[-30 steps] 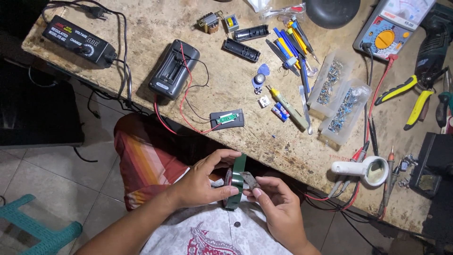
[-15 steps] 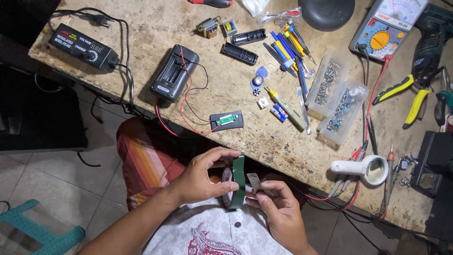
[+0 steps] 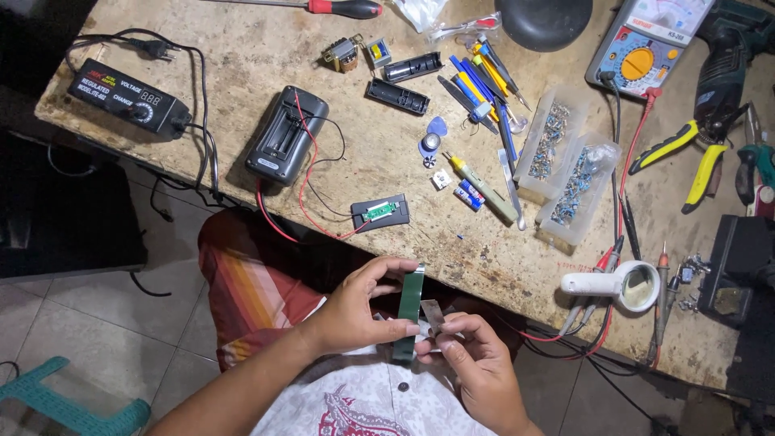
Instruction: Assembling a small electronic device by applying double-sided tape to a circuit board and mounting it onto a plastic component.
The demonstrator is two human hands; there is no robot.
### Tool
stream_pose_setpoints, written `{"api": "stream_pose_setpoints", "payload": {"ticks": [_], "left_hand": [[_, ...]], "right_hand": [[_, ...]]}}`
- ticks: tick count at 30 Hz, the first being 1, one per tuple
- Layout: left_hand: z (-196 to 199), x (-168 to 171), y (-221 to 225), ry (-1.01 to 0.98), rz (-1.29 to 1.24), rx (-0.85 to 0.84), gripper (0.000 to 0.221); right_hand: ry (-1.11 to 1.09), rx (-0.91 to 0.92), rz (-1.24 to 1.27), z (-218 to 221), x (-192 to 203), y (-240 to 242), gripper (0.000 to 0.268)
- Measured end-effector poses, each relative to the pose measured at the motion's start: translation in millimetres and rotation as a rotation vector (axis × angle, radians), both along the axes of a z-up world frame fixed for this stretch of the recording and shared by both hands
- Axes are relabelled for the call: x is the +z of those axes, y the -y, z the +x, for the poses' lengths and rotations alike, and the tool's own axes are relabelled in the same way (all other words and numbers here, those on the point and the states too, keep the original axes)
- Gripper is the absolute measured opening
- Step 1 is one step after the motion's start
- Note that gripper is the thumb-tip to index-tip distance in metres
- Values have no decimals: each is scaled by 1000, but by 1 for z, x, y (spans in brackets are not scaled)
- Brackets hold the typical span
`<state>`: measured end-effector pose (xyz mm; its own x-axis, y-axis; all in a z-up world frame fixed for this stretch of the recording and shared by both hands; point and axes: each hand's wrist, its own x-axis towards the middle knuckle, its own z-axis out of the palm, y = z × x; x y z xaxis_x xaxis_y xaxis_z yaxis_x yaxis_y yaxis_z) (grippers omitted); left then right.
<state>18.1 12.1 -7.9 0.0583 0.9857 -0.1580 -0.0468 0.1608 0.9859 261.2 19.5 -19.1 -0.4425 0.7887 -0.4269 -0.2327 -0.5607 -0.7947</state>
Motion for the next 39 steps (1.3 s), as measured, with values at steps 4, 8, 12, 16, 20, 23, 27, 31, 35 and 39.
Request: {"api": "stream_pose_setpoints", "payload": {"ticks": [4, 8, 12, 16, 20, 23, 27, 31, 35, 39], "left_hand": [[-3, 8, -5, -19, 11, -28, 60], [-4, 17, -17, -96, 97, -63, 62], [-6, 22, -30, -222, 164, -88, 65], [-5, 23, -34, -181, 146, -101, 66], [-6, 23, -35, -206, 191, -120, 67], [-7, 23, -36, -259, 263, -109, 66], [-7, 22, -36, -291, 336, -96, 65], [-9, 27, -38, -288, 302, -108, 64], [-9, 28, -41, -321, 323, -112, 64], [-9, 24, -43, -347, 376, -117, 62]], "right_hand": [[129, -33, 69, 5, 0, -11, 12], [182, -174, 42, 3, 9, -22, 12], [487, -131, 320, 3, 29, -34, 19], [722, -4, 857, 0, 52, -50, 34], [700, 241, 1302, -10, 77, -69, 16], [697, 308, 1441, -16, 83, -75, 14], [729, 374, 1511, -21, 84, -77, 17], [753, 420, 1516, -20, 85, -78, 21], [756, 436, 1568, -18, 87, -81, 22], [732, 453, 1606, -19, 87, -84, 26]]}}
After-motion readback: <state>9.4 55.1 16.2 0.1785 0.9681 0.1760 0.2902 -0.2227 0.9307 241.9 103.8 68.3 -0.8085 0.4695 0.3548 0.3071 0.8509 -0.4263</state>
